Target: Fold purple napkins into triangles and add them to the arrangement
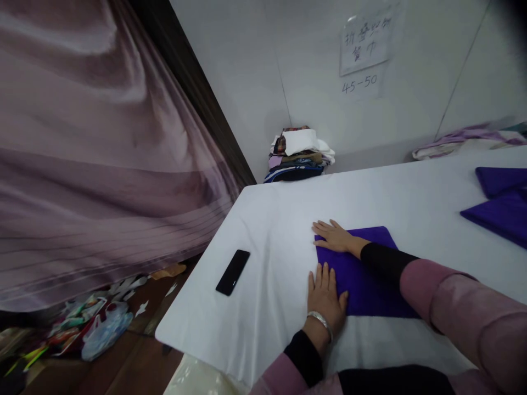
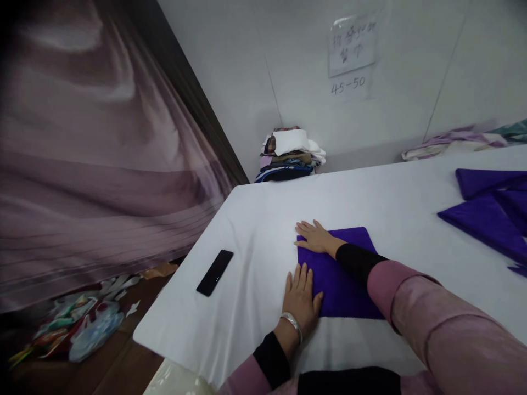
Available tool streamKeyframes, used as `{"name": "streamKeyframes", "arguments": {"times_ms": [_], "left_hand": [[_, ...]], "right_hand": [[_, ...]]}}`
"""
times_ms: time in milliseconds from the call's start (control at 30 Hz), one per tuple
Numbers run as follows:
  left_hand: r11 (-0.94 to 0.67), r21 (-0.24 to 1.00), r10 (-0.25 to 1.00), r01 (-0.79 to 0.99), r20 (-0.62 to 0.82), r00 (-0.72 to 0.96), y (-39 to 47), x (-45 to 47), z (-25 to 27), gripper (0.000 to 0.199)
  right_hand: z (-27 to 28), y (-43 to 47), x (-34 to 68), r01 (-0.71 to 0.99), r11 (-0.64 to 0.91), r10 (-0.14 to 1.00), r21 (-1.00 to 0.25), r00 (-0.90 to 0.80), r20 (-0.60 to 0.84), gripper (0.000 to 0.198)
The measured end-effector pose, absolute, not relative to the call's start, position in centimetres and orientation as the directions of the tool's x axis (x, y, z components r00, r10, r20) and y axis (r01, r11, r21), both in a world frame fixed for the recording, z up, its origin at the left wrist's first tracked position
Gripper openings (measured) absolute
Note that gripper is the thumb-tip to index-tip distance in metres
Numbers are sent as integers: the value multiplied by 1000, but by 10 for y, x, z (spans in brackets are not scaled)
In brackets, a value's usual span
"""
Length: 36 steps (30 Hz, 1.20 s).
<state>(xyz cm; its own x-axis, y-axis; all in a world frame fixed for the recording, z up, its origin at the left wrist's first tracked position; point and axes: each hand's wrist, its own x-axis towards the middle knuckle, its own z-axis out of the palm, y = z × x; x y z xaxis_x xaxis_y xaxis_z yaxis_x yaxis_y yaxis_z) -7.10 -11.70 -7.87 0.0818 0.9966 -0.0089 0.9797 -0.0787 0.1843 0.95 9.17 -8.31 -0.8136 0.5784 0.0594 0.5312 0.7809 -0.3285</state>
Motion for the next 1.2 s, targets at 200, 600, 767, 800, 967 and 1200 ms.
{"name": "streamKeyframes", "arguments": {"times_ms": [200,600,767,800,967,1200], "left_hand": [[-75,250,994,965,-58,92,-102,-82,-64,55],[-49,103,997,993,-51,55,2,-83,-75,59],[-45,70,998,997,-30,47,0,-85,-82,63],[-41,68,999,997,-30,43,0,-85,-82,63],[-31,88,997,996,-62,36,1,-83,-80,64],[16,210,998,978,-66,-2,-1,-82,-59,61]], "right_hand": [[-70,68,29,566,754,635,-335,-758,147,72],[-84,58,60,674,666,733,-319,-671,112,72],[-91,72,100,710,642,760,-289,-639,120,74],[-92,76,112,736,619,781,-276,-616,109,74],[-93,91,174,844,475,877,-248,-479,50,71],[-71,58,235,808,368,919,-460,-392,47,64]]}}
